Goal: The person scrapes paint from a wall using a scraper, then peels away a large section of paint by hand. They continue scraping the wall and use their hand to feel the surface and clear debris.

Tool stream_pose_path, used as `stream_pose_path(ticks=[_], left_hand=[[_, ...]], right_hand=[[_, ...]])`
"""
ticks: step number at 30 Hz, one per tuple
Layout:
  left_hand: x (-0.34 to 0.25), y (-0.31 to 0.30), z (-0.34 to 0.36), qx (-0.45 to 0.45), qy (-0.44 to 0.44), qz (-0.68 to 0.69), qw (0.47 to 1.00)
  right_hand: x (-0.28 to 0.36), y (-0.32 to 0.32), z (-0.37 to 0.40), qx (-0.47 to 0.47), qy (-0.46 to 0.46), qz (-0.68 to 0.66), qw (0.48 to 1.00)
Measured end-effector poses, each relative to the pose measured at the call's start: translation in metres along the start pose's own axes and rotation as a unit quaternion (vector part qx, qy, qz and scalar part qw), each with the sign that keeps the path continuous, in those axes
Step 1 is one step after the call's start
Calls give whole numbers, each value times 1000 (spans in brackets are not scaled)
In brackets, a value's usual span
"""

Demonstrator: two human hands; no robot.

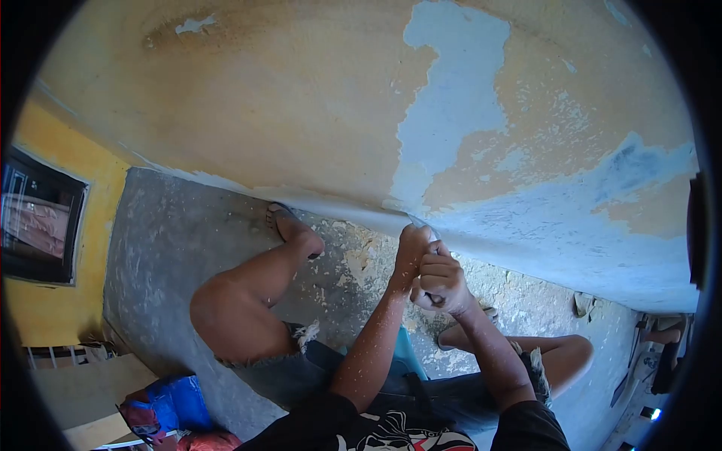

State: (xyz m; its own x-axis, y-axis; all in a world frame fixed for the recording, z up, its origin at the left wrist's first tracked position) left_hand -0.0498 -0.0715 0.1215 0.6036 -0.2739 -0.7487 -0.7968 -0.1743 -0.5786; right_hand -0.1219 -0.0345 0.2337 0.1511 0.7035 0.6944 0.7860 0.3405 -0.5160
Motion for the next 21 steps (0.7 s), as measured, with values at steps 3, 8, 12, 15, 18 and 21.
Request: stream_pose_path(ticks=[3,8,12,15,18,21], left_hand=[[17,6,2,-38,31,25,998],[32,20,10,41,-49,48,997],[-5,-1,-9,-15,43,3,999],[56,47,5,33,-14,49,998],[148,143,38,-18,112,40,993],[-11,13,17,34,24,36,998]], right_hand=[[-8,8,6,20,-23,11,999],[-6,11,12,23,-4,4,1000],[15,-13,-3,0,-13,13,1000],[-41,12,21,53,52,3,997],[-64,38,50,95,85,65,990],[2,-2,17,52,53,33,997]])
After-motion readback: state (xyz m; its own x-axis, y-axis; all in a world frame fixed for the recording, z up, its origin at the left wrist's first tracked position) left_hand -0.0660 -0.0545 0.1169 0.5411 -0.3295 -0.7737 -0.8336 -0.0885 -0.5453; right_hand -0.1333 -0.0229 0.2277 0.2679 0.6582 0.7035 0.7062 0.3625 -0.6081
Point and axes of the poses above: each hand's wrist, its own z-axis away from the middle knuckle, its own y-axis out of the palm, x = y × z, the point moved 6 cm from there along -z, towards the middle knuckle, and after that the axes turned 11 degrees about y, right-handed, at the moved point
